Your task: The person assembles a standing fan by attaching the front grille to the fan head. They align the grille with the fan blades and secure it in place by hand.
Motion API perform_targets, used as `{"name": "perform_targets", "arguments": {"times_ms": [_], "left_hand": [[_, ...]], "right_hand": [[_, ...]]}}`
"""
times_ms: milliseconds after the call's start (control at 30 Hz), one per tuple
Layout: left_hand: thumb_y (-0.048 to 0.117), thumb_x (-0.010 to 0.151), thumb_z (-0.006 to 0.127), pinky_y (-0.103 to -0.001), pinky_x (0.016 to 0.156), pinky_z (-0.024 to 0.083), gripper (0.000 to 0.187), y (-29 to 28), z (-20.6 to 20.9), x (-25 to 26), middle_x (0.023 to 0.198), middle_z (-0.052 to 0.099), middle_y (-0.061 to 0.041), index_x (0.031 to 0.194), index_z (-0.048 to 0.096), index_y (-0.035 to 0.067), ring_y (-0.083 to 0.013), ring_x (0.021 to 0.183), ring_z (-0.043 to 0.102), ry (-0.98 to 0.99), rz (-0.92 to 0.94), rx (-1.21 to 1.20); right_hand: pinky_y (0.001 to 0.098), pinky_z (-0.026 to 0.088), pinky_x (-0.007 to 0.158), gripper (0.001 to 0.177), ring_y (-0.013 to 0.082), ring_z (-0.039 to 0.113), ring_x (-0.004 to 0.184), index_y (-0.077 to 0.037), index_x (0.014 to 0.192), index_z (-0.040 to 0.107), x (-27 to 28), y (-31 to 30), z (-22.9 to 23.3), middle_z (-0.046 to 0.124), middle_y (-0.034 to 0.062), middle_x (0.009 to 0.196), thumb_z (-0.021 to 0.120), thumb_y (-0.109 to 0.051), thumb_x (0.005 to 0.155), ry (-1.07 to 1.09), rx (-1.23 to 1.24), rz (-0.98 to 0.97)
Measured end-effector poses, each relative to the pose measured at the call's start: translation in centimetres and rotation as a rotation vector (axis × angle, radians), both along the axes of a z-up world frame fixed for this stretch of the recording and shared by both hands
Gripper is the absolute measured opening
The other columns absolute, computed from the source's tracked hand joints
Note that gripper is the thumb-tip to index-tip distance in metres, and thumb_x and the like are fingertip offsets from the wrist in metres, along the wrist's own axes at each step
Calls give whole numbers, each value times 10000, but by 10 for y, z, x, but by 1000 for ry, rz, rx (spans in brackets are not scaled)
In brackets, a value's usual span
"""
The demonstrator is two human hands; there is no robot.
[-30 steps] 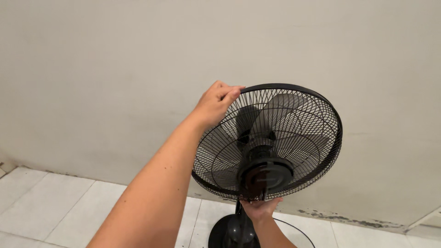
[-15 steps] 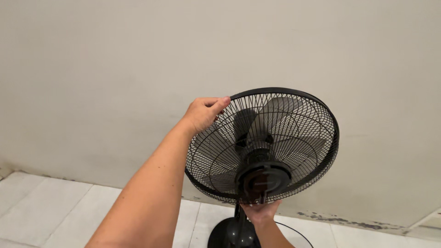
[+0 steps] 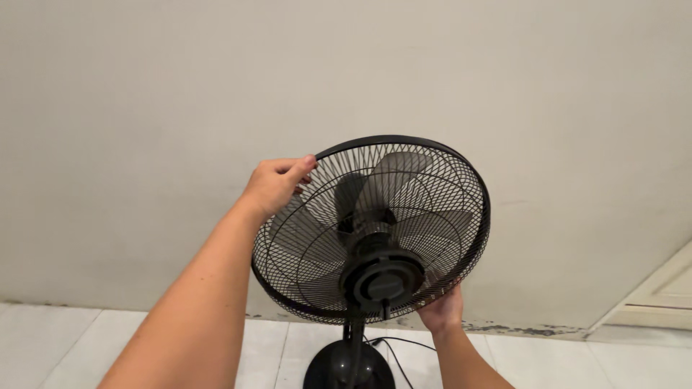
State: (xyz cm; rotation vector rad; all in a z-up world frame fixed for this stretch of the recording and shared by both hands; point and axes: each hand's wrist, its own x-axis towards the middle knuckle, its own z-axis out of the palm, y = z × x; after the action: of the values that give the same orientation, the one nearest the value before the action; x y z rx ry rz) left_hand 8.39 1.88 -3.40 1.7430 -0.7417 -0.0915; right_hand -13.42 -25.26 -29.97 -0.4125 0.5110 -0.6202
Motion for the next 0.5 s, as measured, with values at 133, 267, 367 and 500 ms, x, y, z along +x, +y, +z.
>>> {"name": "perform_targets", "arguments": {"times_ms": [133,267,367,500], "left_hand": [[508,895,670,-308,783,595,497,-1,2,0,950,775,-73,1070,806,64,-146,839,708,12,-1,14],[517,886,682,-317,789,592,511,-1,4,-4,967,767,-72,1092,796,63,-162,848,703,48,11,20],[524,885,683,-318,799,582,516,1,5,-10,968,764,-64,1091,805,68,-163,850,692,43,22,28],[525,882,681,-318,790,583,502,2,5,-13,957,757,-54,1092,798,84,-163,833,695,54,49,33]], "right_hand": [[626,347,1099,659,329,477,1348,-175,1402,502,-1,-12,-2,523,78,1481,318,-666,1002,33,10,62],[669,329,1121,482,309,453,1375,-223,1359,486,-1,-20,-8,491,8,1487,312,-529,1029,99,-1,23],[662,347,1114,463,327,463,1369,-172,1359,508,-2,-36,-14,518,55,1475,305,-444,1044,55,-58,65],[630,347,1117,510,334,468,1363,-178,1412,507,-5,-49,10,511,71,1498,299,-437,1025,-29,-182,96]]}}
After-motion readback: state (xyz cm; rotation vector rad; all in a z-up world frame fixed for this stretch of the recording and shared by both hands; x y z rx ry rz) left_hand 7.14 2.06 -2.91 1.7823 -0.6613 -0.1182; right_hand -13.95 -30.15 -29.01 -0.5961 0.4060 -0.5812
